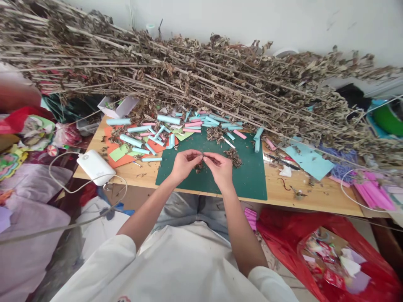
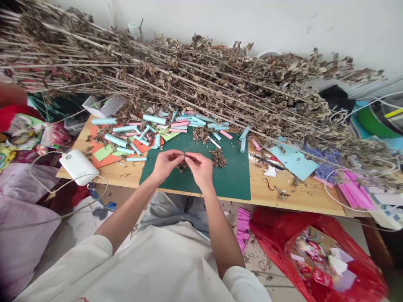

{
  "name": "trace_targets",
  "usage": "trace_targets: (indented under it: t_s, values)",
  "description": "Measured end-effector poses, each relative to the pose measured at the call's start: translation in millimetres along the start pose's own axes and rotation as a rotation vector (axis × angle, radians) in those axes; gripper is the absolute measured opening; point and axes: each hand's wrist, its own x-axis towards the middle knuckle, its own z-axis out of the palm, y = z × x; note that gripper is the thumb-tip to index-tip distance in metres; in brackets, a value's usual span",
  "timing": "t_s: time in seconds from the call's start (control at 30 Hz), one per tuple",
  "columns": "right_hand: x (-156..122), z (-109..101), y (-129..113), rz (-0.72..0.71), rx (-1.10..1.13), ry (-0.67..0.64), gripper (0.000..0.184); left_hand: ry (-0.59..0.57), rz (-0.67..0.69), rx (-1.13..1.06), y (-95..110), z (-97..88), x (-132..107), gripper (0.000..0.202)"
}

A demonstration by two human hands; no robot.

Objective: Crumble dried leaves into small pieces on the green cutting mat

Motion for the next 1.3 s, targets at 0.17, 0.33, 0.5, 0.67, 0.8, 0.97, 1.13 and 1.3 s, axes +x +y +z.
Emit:
trace_targets:
  t_s: [0.17, 0.33, 0.5, 0.67, 0.8, 0.97, 1.13, 1.3]
  values:
    - [-4, 5, -4, -0.07, -0.177, 0.073, 0.014, 0.025, 0.077, 0.185, -2, 4.2, -2, 0.021]
    - [-3, 11, 3, 0.015, -0.017, 0.267, 0.017, 0.097, 0.06, 0.096, 1, 5.6, -3, 0.023]
    - [-3, 7, 8, -0.004, -0.025, 0.218, 0.018, 0.126, -0.009, -0.117, 4, 2.6, -2, 0.029]
    - [-6, 3, 4, -0.035, -0.044, 0.072, 0.022, 0.138, 0.027, -0.063, 1, 6.5, -3, 0.029]
    - [-5, 3, 1, 0.042, 0.084, 0.048, 0.027, 0.118, 0.064, 0.022, -2, 10.3, -5, 0.028]
    - [-7, 5, 0, -0.084, -0.167, 0.097, 0.015, 0.071, 0.114, 0.303, 0, 10.5, -7, 0.019]
    - [-9, 3, -1, -0.3, -0.406, 0.153, 0.016, 0.075, 0.275, 0.619, 2, 6.5, -7, 0.017]
    - [-8, -1, 6, -0.112, -0.286, 0.105, 0.019, 0.102, 0.148, 0.448, -1, 2.1, -4, 0.02]
